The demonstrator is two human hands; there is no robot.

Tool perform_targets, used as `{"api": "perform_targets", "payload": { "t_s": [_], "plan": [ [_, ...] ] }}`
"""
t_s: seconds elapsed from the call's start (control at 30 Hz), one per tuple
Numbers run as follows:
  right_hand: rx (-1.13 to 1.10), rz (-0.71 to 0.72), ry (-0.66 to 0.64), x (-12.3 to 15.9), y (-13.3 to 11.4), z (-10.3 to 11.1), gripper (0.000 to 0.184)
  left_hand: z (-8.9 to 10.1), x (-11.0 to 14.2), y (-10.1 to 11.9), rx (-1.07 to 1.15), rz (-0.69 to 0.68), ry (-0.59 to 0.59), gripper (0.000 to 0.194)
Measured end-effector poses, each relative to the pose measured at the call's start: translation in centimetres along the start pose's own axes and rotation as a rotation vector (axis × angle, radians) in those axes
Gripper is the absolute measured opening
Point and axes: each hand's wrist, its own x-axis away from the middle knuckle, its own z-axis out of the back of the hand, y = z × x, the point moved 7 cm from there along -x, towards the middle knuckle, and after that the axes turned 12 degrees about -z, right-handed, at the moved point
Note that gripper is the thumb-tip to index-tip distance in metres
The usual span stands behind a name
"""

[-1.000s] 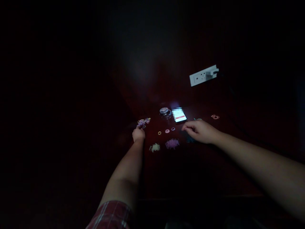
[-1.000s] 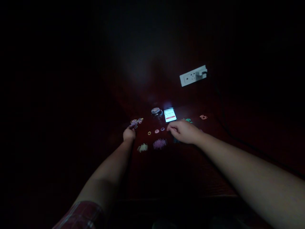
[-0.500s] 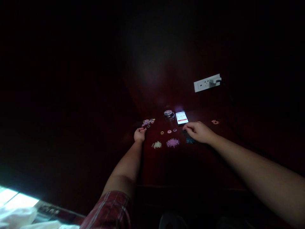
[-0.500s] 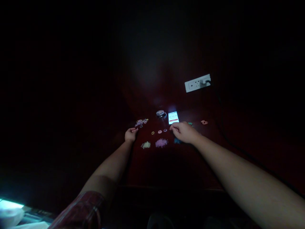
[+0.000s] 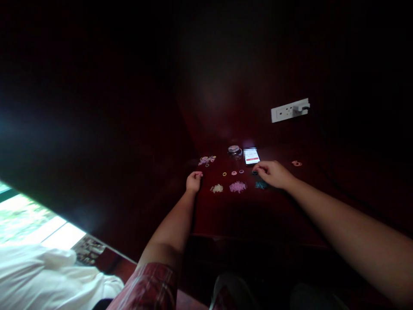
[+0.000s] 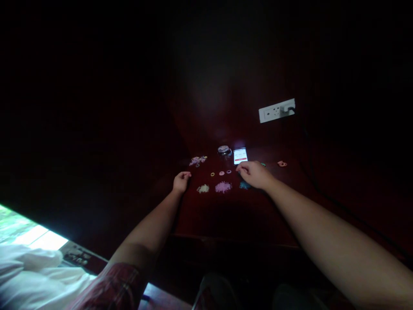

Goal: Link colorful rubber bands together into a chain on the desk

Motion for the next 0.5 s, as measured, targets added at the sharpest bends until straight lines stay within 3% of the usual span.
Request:
{"api": "perform_targets", "payload": {
  "t_s": [0.5],
  "plan": [
    [-0.024,-0.008,-0.014,-0.16,0.69,-0.49,0.026,-0.31,-0.34,0.13,-0.027,-0.014,-0.02,0.019]
  ]
}}
